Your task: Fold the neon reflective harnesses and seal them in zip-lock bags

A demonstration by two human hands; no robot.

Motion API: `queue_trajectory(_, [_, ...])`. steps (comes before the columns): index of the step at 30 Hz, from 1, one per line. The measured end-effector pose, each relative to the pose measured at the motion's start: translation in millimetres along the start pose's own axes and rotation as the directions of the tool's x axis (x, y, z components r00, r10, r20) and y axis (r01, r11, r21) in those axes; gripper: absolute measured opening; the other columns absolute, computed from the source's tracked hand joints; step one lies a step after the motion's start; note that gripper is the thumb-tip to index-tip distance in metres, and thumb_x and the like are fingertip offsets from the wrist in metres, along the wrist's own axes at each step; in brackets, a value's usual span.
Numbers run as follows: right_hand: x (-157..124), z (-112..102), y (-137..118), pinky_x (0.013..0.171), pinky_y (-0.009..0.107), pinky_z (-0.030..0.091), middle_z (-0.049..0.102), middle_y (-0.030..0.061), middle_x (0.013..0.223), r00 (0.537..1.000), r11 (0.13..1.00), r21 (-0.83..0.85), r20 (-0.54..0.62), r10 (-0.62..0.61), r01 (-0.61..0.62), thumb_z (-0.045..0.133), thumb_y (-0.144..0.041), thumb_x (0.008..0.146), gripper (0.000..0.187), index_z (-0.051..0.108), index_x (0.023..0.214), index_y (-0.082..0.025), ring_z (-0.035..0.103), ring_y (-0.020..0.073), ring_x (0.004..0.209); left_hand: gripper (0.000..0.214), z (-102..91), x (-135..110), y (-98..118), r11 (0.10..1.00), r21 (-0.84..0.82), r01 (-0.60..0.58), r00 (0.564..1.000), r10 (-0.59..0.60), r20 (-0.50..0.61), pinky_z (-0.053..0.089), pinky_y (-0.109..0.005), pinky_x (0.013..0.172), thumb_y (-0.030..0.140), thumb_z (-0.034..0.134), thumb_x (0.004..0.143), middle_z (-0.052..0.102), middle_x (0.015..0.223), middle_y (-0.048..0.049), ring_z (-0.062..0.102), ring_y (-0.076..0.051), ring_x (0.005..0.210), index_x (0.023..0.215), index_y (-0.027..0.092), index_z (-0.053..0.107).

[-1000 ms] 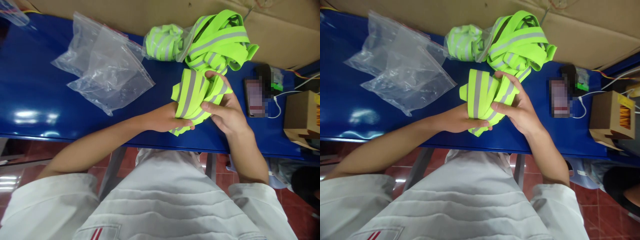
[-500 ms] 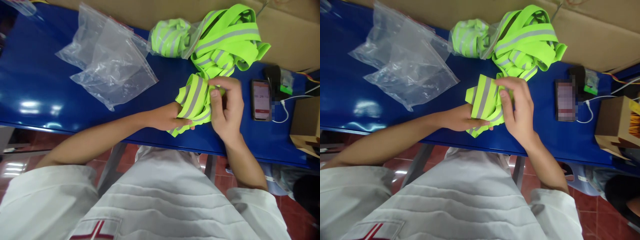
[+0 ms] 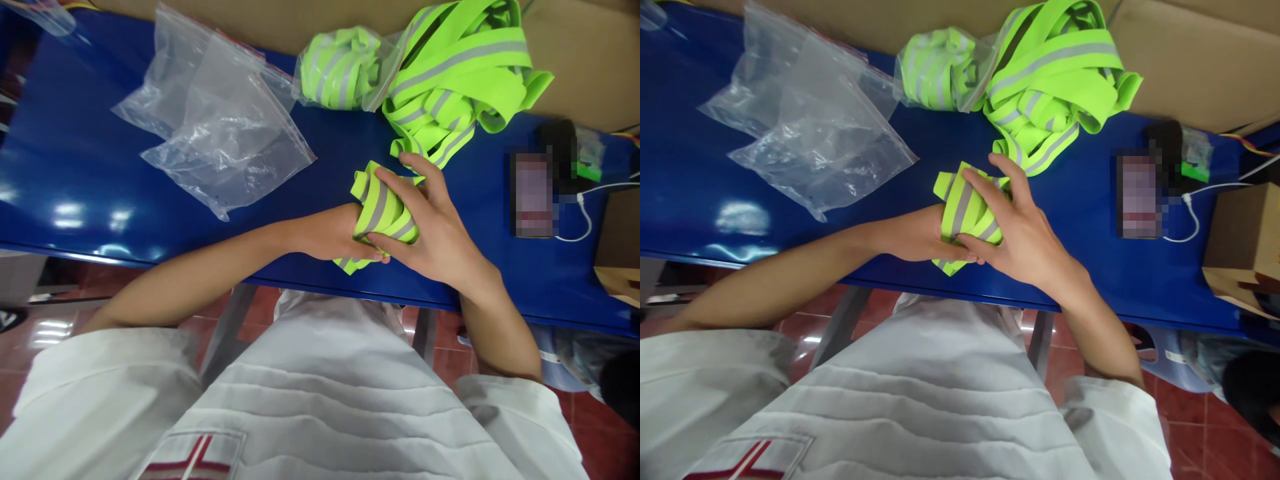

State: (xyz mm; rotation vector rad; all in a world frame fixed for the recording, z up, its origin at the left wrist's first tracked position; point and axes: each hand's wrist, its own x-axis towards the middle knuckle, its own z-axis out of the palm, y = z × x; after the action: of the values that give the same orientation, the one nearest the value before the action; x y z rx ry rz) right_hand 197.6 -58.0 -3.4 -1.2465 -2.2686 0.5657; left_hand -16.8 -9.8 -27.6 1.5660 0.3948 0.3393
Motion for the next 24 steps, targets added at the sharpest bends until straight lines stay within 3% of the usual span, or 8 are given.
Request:
queue_trajectory(6, [3,-2,-7,0.115,0.056,0.049,0.061,0.0118,0.139,0.994,0.997,0.072,-0.102,0.044,-0.037,0.076,-0.043,0.088,0.058,0.061,0.142,-0.027,0.058,0.0355,0.133,0.025,0.2,3,6,0.984,-0.142,0.105,0.994,-0.100,0.041,0.062,-0.030,0.092,0.018,0.081,0.083,0.080,0.108,-0.0082,0.076,-0.020,0.103,0.107,0.013,0.076])
queue_trajectory(9, [4,-11,-10,0.111,0.052,0.051,0.068,0.0080,0.131,0.974,0.975,0.207,-0.189,0.126,-0.086,0.077,-0.041,0.087,0.047,0.068,0.131,-0.027,0.064,0.0324,0.124,0.025,-0.7,3,10,0.941,-0.259,0.220,0.974,-0.225,0.010,0.063,-0.030,0.088,0.024,0.083,0.083,0.081,0.103,-0.0096,0.078,-0.021,0.097,0.105,0.012,0.077])
queue_trajectory(11, [3,-16,-9,0.105,0.048,0.055,0.071,0.0042,0.123,0.950,0.924,0.359,-0.221,0.222,-0.133,0.079,-0.043,0.086,0.045,0.070,0.128,-0.028,0.068,0.0298,0.115,0.025,-2.4,2,12,0.939,-0.248,0.237,0.970,-0.243,0.007,0.063,-0.031,0.091,0.030,0.084,0.085,0.082,0.100,-0.0103,0.078,-0.021,0.095,0.101,0.011,0.079])
queue_trajectory(14, [2,-16,-4,0.091,0.043,0.061,0.074,0.0008,0.108,0.933,0.752,0.618,-0.081,0.350,-0.228,0.080,-0.046,0.084,0.042,0.072,0.121,-0.027,0.073,0.0276,0.102,0.030,-5.5,1,11,0.962,-0.186,0.199,0.979,-0.188,0.075,0.063,-0.030,0.092,0.040,0.079,0.090,0.082,0.097,-0.0109,0.078,-0.020,0.091,0.097,0.011,0.080])
queue_trajectory(17, [5,-11,0,0.086,0.043,0.062,0.077,0.0023,0.106,0.908,0.576,0.737,0.123,0.401,-0.354,0.080,-0.046,0.082,0.040,0.072,0.115,-0.024,0.075,0.0299,0.101,0.039,-8.0,0,8,0.963,-0.178,0.204,0.975,-0.184,0.124,0.064,-0.028,0.078,0.048,0.078,0.089,0.081,0.089,-0.0119,0.078,-0.019,0.081,0.096,0.010,0.077])
queue_trajectory(21, [10,-10,1,0.086,0.047,0.063,0.078,0.0030,0.109,0.878,0.501,0.779,0.130,0.460,-0.378,0.084,-0.049,0.074,0.049,0.071,0.115,-0.026,0.076,0.0329,0.103,0.044,-11.0,2,8,0.971,-0.053,0.235,0.971,-0.237,-0.040,0.058,-0.025,0.057,0.052,0.080,0.086,0.079,0.081,-0.0114,0.072,-0.016,0.059,0.089,0.009,0.076])
queue_trajectory(24, [10,-13,-1,0.090,0.050,0.063,0.078,0.0058,0.114,0.871,0.454,0.799,0.166,0.462,-0.394,0.081,-0.053,0.075,0.057,0.070,0.124,-0.024,0.075,0.0359,0.109,0.047,-11.6,1,9,0.988,0.068,0.137,0.977,-0.123,-0.174,0.060,-0.028,0.067,0.051,0.088,0.077,0.080,0.092,-0.0090,0.075,-0.019,0.069,0.100,0.011,0.077])
